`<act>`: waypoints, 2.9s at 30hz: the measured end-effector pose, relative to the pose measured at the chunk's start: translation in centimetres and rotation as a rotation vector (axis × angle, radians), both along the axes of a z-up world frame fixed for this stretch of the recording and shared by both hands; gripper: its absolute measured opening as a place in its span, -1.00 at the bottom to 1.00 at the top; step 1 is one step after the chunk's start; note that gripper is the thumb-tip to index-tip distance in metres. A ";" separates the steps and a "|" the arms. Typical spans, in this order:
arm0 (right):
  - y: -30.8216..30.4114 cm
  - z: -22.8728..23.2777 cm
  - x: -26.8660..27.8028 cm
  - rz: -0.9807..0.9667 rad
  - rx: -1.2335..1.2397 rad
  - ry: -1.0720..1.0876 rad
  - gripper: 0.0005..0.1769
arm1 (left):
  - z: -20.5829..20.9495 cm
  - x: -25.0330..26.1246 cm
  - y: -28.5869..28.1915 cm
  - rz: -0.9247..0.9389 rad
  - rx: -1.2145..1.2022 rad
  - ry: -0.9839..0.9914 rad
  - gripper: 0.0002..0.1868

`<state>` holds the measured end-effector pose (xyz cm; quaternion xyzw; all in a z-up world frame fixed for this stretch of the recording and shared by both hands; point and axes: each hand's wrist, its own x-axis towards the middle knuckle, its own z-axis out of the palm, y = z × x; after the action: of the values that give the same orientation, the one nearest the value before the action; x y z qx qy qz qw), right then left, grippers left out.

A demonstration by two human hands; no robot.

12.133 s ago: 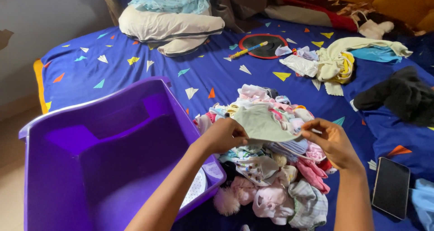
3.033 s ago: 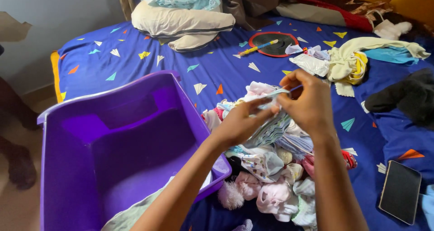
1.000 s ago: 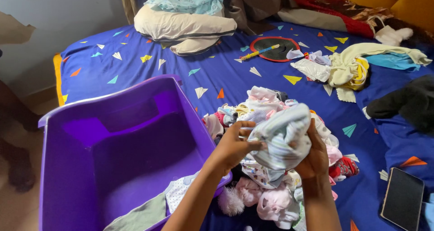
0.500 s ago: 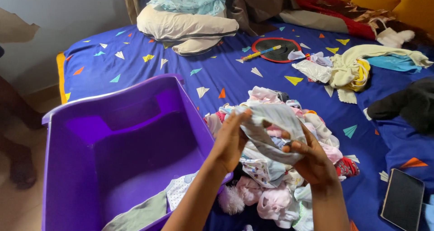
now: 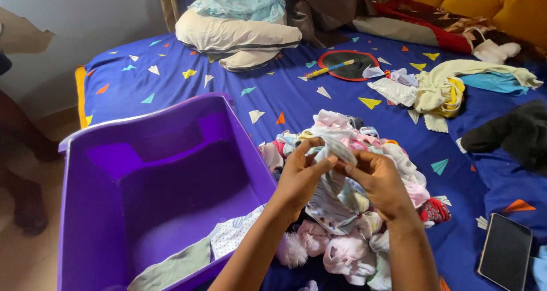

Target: The person is folding baby clothes and organizing them into a purple storage bin.

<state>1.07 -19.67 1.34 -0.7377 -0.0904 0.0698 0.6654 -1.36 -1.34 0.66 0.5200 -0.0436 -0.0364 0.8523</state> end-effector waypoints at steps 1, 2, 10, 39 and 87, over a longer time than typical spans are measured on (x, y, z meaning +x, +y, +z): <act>-0.4 0.4 0.3 0.008 0.000 0.001 -0.70 | -0.1 0.1 0.4 0.008 0.000 0.001 -0.58; -0.9 0.8 0.7 0.054 0.035 -0.042 -0.68 | -0.1 0.1 0.8 0.057 0.024 -0.004 -0.58; -4.0 1.2 2.5 0.046 -0.222 -0.167 -0.57 | 1.0 -0.1 3.6 0.162 0.150 0.126 -0.60; -2.8 0.7 0.2 -0.179 -0.074 -0.154 -0.71 | -1.6 0.7 1.0 -0.034 -0.177 0.020 -0.56; 0.8 -2.9 0.4 0.182 -0.001 0.451 -0.45 | -0.3 0.1 2.3 -0.267 -0.850 0.160 -0.54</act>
<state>1.45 -18.82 -1.56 -0.6927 -0.0057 0.2926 0.6592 -1.26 0.93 0.39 0.1094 -0.0551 -0.1650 0.9787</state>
